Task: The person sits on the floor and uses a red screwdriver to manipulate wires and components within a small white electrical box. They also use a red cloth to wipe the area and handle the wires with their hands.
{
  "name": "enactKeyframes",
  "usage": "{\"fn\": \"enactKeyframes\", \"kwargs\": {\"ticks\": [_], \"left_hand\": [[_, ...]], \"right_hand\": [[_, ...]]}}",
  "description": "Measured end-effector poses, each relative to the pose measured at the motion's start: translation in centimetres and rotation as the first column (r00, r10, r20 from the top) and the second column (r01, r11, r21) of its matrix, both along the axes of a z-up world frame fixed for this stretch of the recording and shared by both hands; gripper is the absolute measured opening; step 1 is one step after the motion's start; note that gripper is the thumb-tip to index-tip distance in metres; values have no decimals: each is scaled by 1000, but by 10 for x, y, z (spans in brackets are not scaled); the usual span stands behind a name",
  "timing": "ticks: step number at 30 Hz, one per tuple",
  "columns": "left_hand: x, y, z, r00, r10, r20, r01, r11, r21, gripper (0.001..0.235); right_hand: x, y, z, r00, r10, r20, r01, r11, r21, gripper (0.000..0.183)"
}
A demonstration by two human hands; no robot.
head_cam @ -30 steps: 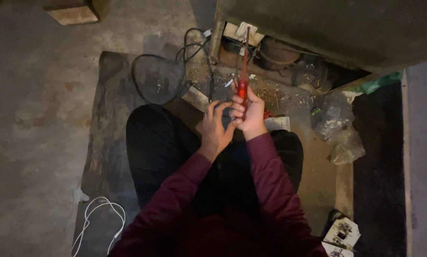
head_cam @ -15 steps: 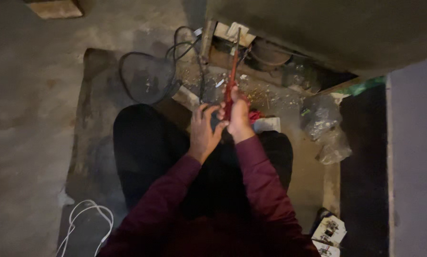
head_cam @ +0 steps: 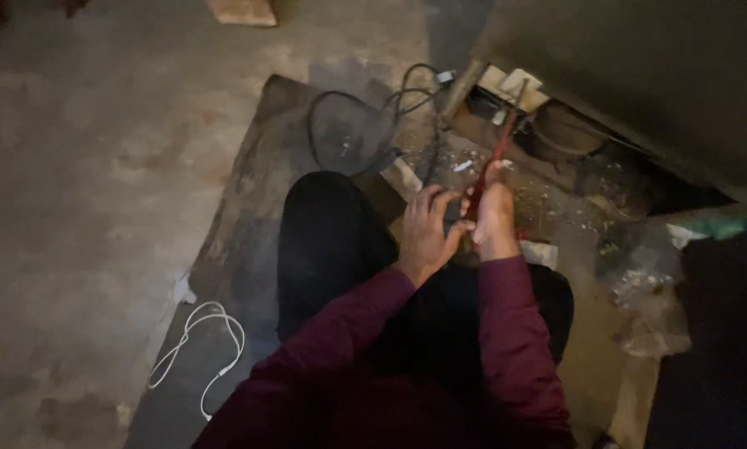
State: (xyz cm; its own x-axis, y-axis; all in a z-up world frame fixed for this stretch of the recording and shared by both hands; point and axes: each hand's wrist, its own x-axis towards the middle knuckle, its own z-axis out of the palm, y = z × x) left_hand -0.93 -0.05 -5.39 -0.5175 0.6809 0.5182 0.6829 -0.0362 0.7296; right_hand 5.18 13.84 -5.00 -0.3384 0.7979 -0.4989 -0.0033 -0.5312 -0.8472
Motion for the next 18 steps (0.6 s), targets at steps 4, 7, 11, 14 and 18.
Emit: {"fn": "enactKeyframes", "kwargs": {"ticks": [4,7,11,14,18], "left_hand": [[-20,-10,-8,998,-27,62,29,999,-39,55],[-26,-8,-7,995,-42,87,46,998,-44,57],[-21,-3,3,997,-65,48,67,997,-49,63],[-1,-3,14,995,-76,61,78,997,-25,65],[14,2,26,995,-89,49,91,995,-44,69]], "right_hand": [[-20,0,-16,994,-53,-98,46,997,-69,52],[-16,3,-27,969,-82,-234,50,989,-140,44],[8,16,-28,863,19,-506,-143,968,-208,42],[32,22,-18,834,32,-551,-180,960,-217,40],[48,28,1,912,77,-404,-182,956,-229,47]]}}
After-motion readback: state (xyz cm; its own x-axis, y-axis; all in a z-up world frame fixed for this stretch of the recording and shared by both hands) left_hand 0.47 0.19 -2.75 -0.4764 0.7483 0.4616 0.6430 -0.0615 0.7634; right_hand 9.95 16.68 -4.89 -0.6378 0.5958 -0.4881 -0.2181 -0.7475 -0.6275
